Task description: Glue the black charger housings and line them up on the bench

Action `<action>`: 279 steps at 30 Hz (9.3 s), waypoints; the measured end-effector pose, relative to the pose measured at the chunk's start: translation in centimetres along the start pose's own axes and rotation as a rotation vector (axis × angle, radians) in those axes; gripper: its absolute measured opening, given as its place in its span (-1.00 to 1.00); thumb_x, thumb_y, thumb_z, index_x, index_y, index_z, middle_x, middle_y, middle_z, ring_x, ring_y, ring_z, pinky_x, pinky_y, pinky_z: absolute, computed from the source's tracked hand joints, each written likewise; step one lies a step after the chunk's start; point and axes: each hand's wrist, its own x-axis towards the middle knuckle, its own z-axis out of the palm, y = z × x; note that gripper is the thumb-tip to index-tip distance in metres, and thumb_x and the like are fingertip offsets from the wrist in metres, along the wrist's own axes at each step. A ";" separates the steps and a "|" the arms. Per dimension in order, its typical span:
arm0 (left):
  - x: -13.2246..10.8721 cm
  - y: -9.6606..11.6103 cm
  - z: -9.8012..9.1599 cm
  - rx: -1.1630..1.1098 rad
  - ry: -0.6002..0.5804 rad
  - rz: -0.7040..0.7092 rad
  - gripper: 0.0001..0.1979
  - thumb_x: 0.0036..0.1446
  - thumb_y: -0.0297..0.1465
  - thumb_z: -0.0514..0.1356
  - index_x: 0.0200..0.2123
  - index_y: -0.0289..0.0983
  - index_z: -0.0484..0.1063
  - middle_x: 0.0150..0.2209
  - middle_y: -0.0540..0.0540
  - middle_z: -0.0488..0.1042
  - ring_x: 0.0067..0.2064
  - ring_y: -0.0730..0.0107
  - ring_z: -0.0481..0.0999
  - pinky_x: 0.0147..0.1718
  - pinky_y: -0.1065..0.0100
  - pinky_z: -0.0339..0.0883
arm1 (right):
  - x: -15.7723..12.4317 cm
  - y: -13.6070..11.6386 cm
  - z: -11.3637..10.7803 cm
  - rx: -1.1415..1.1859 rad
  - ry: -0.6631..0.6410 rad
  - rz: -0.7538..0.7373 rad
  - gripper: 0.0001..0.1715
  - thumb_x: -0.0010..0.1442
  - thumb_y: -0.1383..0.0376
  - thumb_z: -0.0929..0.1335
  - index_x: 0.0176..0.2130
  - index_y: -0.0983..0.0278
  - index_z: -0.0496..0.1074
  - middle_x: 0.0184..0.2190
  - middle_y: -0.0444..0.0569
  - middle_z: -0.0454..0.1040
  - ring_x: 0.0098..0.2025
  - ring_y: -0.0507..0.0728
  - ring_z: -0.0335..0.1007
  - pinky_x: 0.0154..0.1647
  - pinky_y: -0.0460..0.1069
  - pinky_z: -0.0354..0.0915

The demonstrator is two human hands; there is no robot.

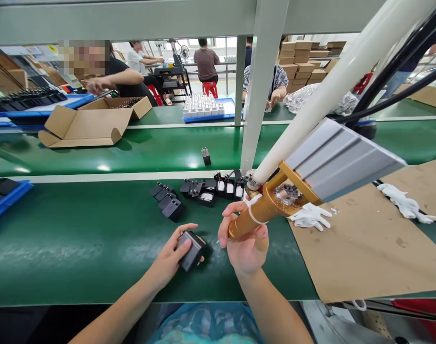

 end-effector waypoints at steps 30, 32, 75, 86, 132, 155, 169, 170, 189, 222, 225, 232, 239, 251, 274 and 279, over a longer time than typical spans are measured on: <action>-0.5 1.2 0.6 -0.800 -0.287 0.279 -0.73 0.27 -0.15 0.03 -0.07 -0.17 0.27 -0.31 -0.03 0.47 -0.53 0.43 0.56 -0.61 0.47 0.41 | 0.3 0.1 -0.3 -0.029 0.018 -0.022 -0.54 0.17 -0.06 0.16 -0.05 0.06 0.33 -0.35 -0.14 0.38 -0.72 -0.03 0.24 -0.74 -0.07 0.07; -0.6 1.2 0.1 -0.609 -0.241 0.280 -0.71 0.26 -0.12 0.03 -0.05 -0.13 0.23 -0.30 -0.01 0.46 -0.50 0.41 0.56 -0.57 0.42 0.42 | 0.3 0.2 -0.3 -0.047 0.024 -0.031 -0.53 0.17 -0.07 0.15 -0.04 0.06 0.32 -0.35 -0.14 0.37 -0.73 -0.03 0.22 -0.74 -0.07 0.06; -1.2 10.8 -9.0 0.730 -0.098 0.480 -0.32 -0.13 -0.23 0.41 0.11 0.04 0.32 0.04 -0.07 0.46 0.02 0.00 0.46 -0.01 0.09 0.37 | 2.0 -2.1 -7.3 -0.805 0.137 0.075 -0.30 0.08 0.14 0.40 0.18 0.07 0.17 -0.02 0.05 0.42 -0.10 0.21 0.42 0.00 0.14 0.31; -0.9 4.1 0.6 0.517 -0.343 0.599 -0.22 -0.01 -0.54 0.24 0.21 0.21 0.16 0.10 0.00 0.43 0.01 -0.08 0.49 -0.03 -0.09 0.38 | 1.9 -1.8 -7.4 -0.772 0.024 -0.023 -0.31 0.11 0.18 0.38 0.19 0.10 0.15 -0.05 0.07 0.40 -0.13 0.18 0.42 0.02 0.19 0.27; 9.0 -0.1 -12.3 1.013 0.477 0.178 -0.15 -0.08 -0.20 0.28 0.26 -0.22 0.02 0.12 -0.24 0.22 0.17 0.00 0.20 0.11 0.09 0.18 | 1.8 -1.8 -7.9 -0.804 0.057 0.015 -0.28 0.09 0.15 0.40 0.19 0.05 0.14 -0.05 0.05 0.39 -0.14 0.19 0.40 -0.01 0.18 0.28; 20.6 6.9 -16.9 1.144 0.724 -0.120 -0.07 -0.01 0.02 0.18 0.27 -0.34 -0.10 0.21 -0.50 0.04 0.26 -0.28 0.00 0.05 -0.06 0.11 | 1.1 -1.8 -7.2 -0.777 0.064 0.071 -0.34 0.16 0.17 0.35 0.20 0.07 0.10 -0.02 0.07 0.36 -0.09 0.20 0.37 0.03 0.19 0.25; 7.9 6.3 -3.5 1.451 0.256 -0.128 -0.40 0.17 0.01 0.00 0.01 -0.40 0.23 -0.35 -0.32 0.53 -0.22 -0.11 0.55 -0.33 0.20 0.32 | 1.5 -1.7 -7.7 -0.777 -0.049 -0.030 -0.31 0.16 0.21 0.35 0.22 0.06 0.08 -0.04 0.07 0.36 -0.13 0.19 0.39 -0.01 0.23 0.29; 8.0 6.4 -3.5 1.436 0.242 -0.122 -0.44 0.18 -0.07 0.03 0.04 -0.42 0.20 -0.32 -0.34 0.53 -0.21 -0.11 0.55 -0.32 0.20 0.32 | 1.5 -1.6 -7.7 -0.776 -0.049 -0.033 -0.30 0.16 0.21 0.35 0.23 0.07 0.07 -0.04 0.07 0.37 -0.13 0.19 0.39 0.00 0.24 0.28; 3.6 4.4 -2.8 1.044 -0.071 0.174 -0.16 0.03 -0.20 0.22 0.33 -0.13 -0.08 0.19 -0.20 0.27 0.12 0.07 0.35 0.03 0.13 0.28 | 1.5 -1.6 -7.5 -0.783 -0.068 -0.053 -0.29 0.17 0.22 0.34 0.25 0.05 0.03 -0.03 0.04 0.37 -0.12 0.18 0.39 0.04 0.26 0.29; -0.2 -0.6 5.6 0.708 -0.024 0.434 -0.69 0.28 -0.34 0.04 0.07 -0.12 0.36 0.03 -0.08 0.50 0.04 0.26 0.50 0.02 0.21 0.42 | 2.0 -1.2 -6.8 -0.727 -0.003 -0.097 -0.32 0.16 0.24 0.34 0.21 0.05 0.04 -0.12 0.00 0.43 -0.22 0.13 0.44 -0.12 0.13 0.32; -0.1 -0.3 5.2 0.738 -0.055 0.446 -0.70 0.28 -0.34 0.05 0.05 -0.11 0.38 0.04 -0.06 0.50 0.03 0.26 0.51 0.02 0.22 0.43 | 2.0 -1.1 -6.8 -0.730 0.002 -0.106 -0.32 0.16 0.24 0.33 0.21 0.05 0.04 -0.13 -0.01 0.43 -0.22 0.13 0.44 -0.12 0.12 0.32; -0.4 0.6 3.8 0.790 -0.133 0.395 -0.60 0.20 -0.28 0.16 0.12 -0.05 0.33 0.09 -0.03 0.46 0.04 0.22 0.50 0.01 0.21 0.42 | 2.1 -1.0 -6.9 -0.685 0.010 -0.107 -0.34 0.15 0.25 0.34 0.19 0.05 0.07 -0.14 -0.02 0.44 -0.23 0.12 0.43 -0.16 0.10 0.31; -1.8 0.3 1.9 0.553 -0.078 0.243 -0.66 0.11 -0.35 0.24 -0.01 -0.07 0.43 -0.04 -0.04 0.50 -0.04 0.28 0.49 -0.04 0.30 0.40 | 1.9 -1.5 -5.6 -0.507 0.018 -0.047 -0.40 0.17 0.09 0.29 0.17 0.10 0.12 -0.39 -0.10 0.43 -0.45 0.09 0.35 -0.36 0.07 0.28; -1.3 -1.6 1.3 0.430 -0.111 0.254 -0.62 0.18 -0.24 0.17 0.08 -0.10 0.40 0.10 -0.11 0.40 0.08 0.18 0.42 0.06 0.22 0.31 | -0.7 -1.1 -2.2 -0.158 -0.094 0.051 -0.34 0.05 -0.16 0.30 0.03 0.12 0.29 -0.43 -0.15 0.40 -0.75 -0.09 0.10 -0.75 -0.11 -0.01; -3.0 0.7 1.9 0.770 0.207 0.548 -0.69 0.05 -0.37 0.26 -0.10 -0.19 0.37 -0.32 -0.01 0.57 -0.41 0.39 0.54 -0.43 0.41 0.41 | -1.8 0.2 1.7 -0.046 -0.074 -0.005 -0.51 0.14 -0.14 0.22 -0.12 0.13 0.31 -0.36 -0.13 0.41 -0.75 -0.10 0.13 -0.81 -0.15 0.01; -3.2 1.1 2.0 0.778 0.219 0.580 -0.70 0.06 -0.37 0.25 -0.10 -0.20 0.37 -0.30 -0.02 0.58 -0.38 0.38 0.56 -0.42 0.42 0.42 | -1.8 0.2 1.6 -0.065 -0.078 -0.031 -0.59 0.16 -0.11 0.21 -0.26 0.14 0.30 -0.38 -0.15 0.41 -0.75 -0.10 0.14 -0.80 -0.14 0.01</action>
